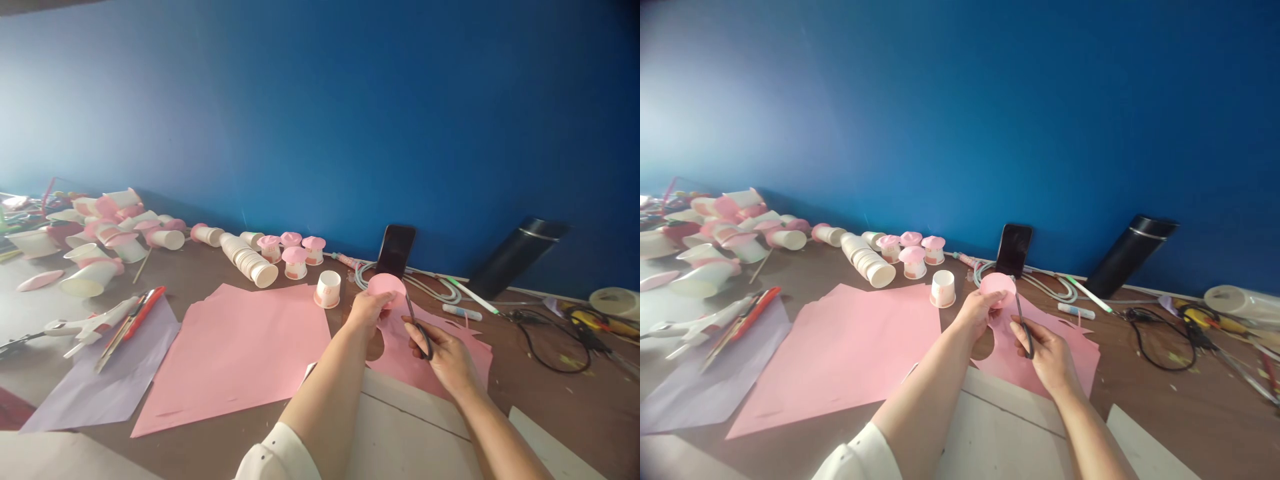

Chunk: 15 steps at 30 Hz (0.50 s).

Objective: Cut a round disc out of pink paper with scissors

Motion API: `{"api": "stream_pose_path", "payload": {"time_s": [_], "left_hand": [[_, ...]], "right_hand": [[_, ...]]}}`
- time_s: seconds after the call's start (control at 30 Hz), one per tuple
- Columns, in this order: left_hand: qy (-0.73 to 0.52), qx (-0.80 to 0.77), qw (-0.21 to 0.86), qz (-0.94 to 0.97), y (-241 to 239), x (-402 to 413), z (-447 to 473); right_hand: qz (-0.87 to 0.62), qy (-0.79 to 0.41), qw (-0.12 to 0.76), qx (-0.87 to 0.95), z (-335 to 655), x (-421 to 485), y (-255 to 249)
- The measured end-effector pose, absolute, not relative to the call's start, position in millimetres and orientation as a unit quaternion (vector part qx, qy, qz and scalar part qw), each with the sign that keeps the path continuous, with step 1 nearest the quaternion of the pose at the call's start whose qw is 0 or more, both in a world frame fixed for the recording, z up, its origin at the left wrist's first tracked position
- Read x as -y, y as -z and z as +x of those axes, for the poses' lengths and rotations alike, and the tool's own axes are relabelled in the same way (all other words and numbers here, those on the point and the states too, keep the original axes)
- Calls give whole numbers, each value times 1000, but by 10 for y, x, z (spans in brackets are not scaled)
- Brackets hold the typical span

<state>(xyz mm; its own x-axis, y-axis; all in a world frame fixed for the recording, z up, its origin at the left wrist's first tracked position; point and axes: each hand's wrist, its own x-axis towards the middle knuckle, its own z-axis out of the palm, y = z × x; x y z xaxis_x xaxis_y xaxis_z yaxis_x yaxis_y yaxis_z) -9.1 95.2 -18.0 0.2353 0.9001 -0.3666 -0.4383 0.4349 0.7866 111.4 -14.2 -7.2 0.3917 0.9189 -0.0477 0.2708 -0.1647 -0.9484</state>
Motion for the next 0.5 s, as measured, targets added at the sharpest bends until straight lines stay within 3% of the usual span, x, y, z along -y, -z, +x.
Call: {"api": "stream_pose_path", "payload": {"time_s": [0.5], "left_hand": [[-476, -405, 749, 222, 180, -967, -89]], "right_hand": [[-674, -359, 472, 441, 1077, 153, 77]]}}
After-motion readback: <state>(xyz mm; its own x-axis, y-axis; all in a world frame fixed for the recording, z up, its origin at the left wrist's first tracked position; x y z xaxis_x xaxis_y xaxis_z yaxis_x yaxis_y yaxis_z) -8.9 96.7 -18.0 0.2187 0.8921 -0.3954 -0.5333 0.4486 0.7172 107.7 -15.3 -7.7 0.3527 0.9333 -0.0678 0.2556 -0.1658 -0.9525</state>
